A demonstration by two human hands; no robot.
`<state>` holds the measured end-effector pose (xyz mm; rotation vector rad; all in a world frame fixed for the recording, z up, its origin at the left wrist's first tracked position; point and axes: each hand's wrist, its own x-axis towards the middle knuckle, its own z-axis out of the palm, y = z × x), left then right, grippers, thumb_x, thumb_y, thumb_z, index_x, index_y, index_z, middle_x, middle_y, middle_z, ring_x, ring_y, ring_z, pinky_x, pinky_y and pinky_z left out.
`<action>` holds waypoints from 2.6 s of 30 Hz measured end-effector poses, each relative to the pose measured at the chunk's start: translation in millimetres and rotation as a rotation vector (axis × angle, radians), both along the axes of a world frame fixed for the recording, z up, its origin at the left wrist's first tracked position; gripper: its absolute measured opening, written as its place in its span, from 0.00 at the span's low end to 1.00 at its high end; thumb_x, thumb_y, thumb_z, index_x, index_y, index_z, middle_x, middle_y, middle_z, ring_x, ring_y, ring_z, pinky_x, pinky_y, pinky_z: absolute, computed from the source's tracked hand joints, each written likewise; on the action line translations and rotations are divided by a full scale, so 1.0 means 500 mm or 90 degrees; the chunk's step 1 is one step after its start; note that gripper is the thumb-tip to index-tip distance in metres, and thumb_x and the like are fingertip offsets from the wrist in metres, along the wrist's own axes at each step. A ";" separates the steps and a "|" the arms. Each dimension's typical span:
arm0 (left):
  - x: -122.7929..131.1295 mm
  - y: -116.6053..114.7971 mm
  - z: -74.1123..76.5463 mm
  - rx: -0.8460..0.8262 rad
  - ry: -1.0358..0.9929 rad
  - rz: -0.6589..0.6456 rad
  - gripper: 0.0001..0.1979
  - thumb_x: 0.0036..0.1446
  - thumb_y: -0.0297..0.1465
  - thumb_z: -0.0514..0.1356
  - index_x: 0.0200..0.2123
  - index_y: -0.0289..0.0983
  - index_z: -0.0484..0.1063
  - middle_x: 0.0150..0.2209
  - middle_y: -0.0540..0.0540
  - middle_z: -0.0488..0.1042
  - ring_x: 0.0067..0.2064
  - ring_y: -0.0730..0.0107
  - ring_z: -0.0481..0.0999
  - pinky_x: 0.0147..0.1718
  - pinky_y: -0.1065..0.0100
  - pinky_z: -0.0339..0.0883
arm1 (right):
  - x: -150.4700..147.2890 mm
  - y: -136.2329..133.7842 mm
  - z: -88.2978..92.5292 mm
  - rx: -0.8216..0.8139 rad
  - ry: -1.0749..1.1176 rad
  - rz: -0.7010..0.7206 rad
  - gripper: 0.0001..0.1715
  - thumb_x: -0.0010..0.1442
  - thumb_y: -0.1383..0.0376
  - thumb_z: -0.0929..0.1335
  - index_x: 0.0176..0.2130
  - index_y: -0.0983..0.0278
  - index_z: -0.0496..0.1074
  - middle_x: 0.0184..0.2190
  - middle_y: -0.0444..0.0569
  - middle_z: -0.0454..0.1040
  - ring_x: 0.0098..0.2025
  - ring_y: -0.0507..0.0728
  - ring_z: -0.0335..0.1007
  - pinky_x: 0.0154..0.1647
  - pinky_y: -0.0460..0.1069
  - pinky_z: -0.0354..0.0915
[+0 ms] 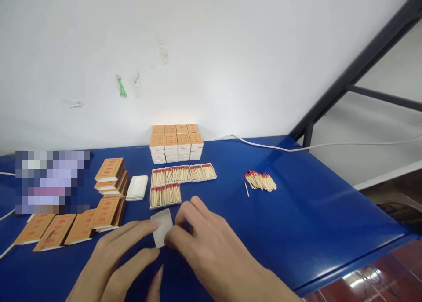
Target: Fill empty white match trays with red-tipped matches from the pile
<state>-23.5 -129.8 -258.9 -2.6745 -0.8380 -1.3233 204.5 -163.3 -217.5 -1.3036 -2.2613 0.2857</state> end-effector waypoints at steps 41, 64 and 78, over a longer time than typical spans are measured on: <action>-0.012 0.044 -0.004 -0.012 0.253 -0.121 0.17 0.75 0.29 0.62 0.64 0.39 0.77 0.54 0.44 0.86 0.51 0.59 0.90 0.51 0.58 0.87 | 0.221 0.015 -0.081 0.042 -0.077 -0.690 0.38 0.75 0.36 0.60 0.48 0.60 0.83 0.47 0.62 0.80 0.55 0.75 0.74 0.35 0.60 0.64; -0.016 0.043 -0.010 -0.019 0.247 -0.122 0.18 0.74 0.29 0.63 0.65 0.38 0.76 0.54 0.43 0.86 0.50 0.58 0.90 0.49 0.58 0.89 | 0.202 0.002 -0.071 -0.036 0.017 -0.621 0.31 0.73 0.36 0.65 0.40 0.55 0.83 0.43 0.54 0.83 0.49 0.69 0.78 0.45 0.61 0.69; -0.009 0.042 -0.001 -0.002 0.243 -0.104 0.15 0.78 0.30 0.58 0.63 0.38 0.76 0.52 0.45 0.88 0.50 0.58 0.91 0.48 0.59 0.88 | 0.196 -0.004 -0.040 -0.120 0.125 -0.631 0.34 0.59 0.28 0.74 0.35 0.53 0.85 0.31 0.49 0.81 0.32 0.61 0.69 0.35 0.56 0.62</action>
